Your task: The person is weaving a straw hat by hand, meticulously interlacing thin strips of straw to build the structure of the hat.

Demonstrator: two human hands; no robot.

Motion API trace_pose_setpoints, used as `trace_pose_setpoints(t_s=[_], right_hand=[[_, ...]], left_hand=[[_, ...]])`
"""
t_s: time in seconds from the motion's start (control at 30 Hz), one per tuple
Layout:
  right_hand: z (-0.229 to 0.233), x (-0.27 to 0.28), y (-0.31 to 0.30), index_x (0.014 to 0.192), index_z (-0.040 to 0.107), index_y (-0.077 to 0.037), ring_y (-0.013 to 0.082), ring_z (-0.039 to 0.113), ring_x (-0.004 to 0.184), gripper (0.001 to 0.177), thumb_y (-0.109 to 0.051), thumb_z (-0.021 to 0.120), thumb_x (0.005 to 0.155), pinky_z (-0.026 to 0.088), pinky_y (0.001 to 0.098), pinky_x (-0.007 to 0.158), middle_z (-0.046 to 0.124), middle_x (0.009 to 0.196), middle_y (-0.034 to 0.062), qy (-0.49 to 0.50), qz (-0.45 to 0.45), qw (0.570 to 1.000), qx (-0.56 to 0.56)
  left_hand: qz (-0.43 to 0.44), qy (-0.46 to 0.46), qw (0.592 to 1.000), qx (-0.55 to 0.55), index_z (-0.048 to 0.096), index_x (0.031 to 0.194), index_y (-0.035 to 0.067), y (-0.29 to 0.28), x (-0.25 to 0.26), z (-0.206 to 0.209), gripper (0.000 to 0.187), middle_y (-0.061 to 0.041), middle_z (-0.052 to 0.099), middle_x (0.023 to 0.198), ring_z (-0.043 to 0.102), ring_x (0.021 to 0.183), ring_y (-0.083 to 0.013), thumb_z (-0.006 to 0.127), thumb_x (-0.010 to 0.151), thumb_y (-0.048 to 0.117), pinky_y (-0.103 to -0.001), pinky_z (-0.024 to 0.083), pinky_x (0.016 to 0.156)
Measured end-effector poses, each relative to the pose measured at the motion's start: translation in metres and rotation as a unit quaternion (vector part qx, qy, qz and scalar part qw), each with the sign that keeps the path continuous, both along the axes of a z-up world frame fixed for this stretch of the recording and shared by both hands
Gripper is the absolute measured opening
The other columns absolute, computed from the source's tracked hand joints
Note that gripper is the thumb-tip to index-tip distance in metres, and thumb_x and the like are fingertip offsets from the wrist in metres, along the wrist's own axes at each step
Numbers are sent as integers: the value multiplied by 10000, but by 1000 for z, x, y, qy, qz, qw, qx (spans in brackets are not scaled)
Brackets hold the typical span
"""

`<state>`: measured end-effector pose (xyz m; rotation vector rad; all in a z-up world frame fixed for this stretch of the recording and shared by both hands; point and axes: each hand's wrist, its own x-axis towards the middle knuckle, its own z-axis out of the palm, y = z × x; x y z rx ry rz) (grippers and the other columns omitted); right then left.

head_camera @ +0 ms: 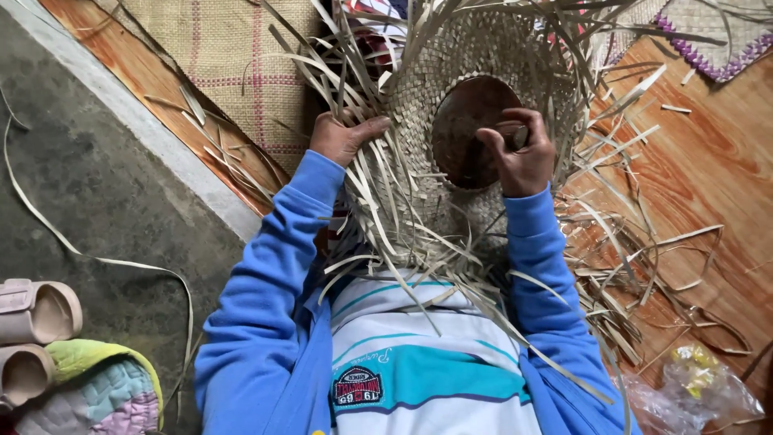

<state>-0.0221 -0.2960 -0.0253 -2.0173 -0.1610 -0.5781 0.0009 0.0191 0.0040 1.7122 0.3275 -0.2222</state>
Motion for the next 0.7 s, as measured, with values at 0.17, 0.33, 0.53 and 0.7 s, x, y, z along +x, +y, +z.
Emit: trace_pose_setpoints(t_s=[0.17,0.33,0.53,0.7], right_hand=[[-10,13,-9,939,812,-157,208,672,637,178,-186,975,875,522,299,625,710,699,71,3,-30,999,19],[7,29,-25,963,823,-187,238,677,654,191,-159,972,847,528,333,627,726,729,67,0,12,999,-47],[10,31,-26,1010,771,-164,334,734,772,211,-157,928,869,574,417,689,767,851,95,-37,108,986,-122],[17,45,-27,1004,752,-130,330,737,785,189,-84,896,891,570,387,709,773,881,98,-64,146,981,-110]], left_hand=[[37,-23,999,25,825,952,71,-9,-11,15,425,-130,803,916,778,968,-307,1019,722,371,-405,564,991],[101,-34,992,67,832,933,57,-38,-42,21,466,-146,803,902,783,941,-312,1015,705,420,-415,578,958],[225,-71,972,26,824,903,36,-60,-95,14,288,-179,787,857,769,867,-267,963,770,251,-414,595,824],[240,-115,964,14,832,860,50,-62,-82,6,256,-159,783,807,766,826,-227,987,733,210,-386,608,777]])
